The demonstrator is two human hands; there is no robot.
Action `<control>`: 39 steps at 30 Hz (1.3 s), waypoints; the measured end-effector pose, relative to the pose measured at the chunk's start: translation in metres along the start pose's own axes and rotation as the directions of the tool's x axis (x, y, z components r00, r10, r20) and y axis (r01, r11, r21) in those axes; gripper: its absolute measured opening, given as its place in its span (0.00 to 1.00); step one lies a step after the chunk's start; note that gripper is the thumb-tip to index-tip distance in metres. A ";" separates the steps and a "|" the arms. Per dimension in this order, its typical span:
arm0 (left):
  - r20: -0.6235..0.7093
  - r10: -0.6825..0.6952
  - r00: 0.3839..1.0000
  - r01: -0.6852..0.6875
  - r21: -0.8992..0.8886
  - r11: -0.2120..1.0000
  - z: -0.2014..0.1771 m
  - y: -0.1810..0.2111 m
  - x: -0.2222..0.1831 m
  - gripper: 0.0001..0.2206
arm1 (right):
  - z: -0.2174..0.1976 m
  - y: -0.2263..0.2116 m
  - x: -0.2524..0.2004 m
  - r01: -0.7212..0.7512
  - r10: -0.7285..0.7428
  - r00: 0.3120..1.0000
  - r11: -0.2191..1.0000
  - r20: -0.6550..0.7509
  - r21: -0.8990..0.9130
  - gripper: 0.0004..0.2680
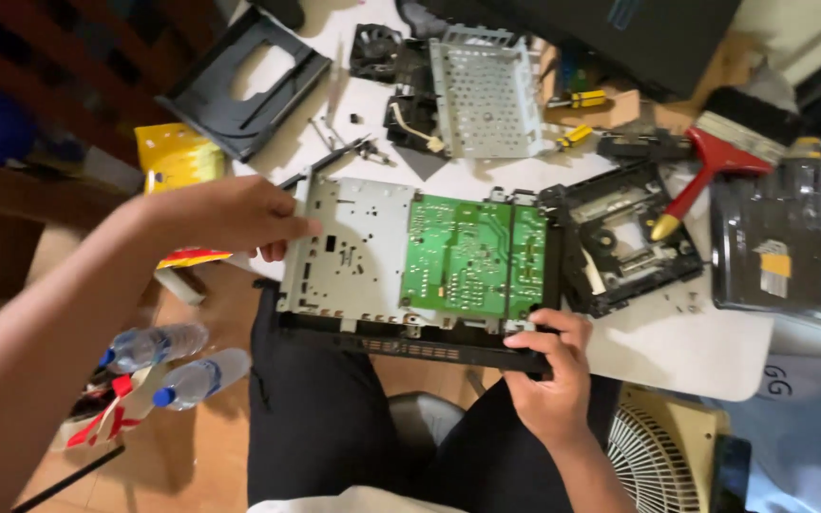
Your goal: Inspecting and handling internal components of a disassembled video game console
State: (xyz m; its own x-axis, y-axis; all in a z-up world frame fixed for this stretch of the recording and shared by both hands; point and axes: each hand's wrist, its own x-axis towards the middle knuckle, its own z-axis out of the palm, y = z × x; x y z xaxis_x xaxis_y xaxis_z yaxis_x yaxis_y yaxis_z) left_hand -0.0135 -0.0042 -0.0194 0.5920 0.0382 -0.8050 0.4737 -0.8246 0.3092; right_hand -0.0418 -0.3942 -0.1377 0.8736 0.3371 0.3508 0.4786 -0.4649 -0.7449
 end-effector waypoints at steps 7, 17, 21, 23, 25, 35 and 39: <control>-0.153 0.000 0.988 -0.017 -0.113 0.993 0.019 -0.016 -0.008 0.20 | -0.006 -0.005 0.007 0.046 -0.047 0.997 0.999 0.056 0.022 0.19; -0.531 -0.149 0.834 0.184 0.013 0.983 0.049 0.000 -0.012 0.24 | 0.003 -0.006 0.003 0.071 -0.077 0.995 0.993 0.058 0.089 0.12; -0.736 -0.119 0.666 0.230 0.052 0.972 0.068 -0.017 0.006 0.23 | 0.006 -0.008 0.003 0.050 -0.057 0.996 0.993 0.069 0.107 0.13; -0.908 0.213 0.361 0.053 0.248 0.967 0.074 -0.007 0.007 0.21 | 0.005 -0.010 0.004 0.038 -0.048 0.995 0.993 0.085 0.112 0.17; -0.887 0.315 0.338 -0.096 0.300 0.949 0.072 0.018 0.008 0.15 | 0.001 -0.002 0.000 0.050 -0.059 0.994 0.994 0.091 0.095 0.22; -0.317 0.354 0.880 -0.331 0.127 0.935 0.033 0.135 0.063 0.31 | 0.004 0.008 0.012 0.059 -0.059 0.991 0.998 0.121 0.001 0.38; -0.316 0.452 0.834 -0.445 0.100 0.890 0.037 0.137 0.079 0.29 | 0.005 0.004 0.014 0.009 -0.010 0.991 1.000 0.135 0.001 0.39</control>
State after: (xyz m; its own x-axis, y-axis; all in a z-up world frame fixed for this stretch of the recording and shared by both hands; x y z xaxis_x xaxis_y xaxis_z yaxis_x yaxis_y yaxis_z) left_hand 0.0734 -0.1347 -0.0592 0.9142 -0.1622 -0.3714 0.0935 -0.8073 0.5827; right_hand -0.0278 -0.3866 -0.1387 0.8491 0.4492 0.2780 0.4867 -0.4605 -0.7423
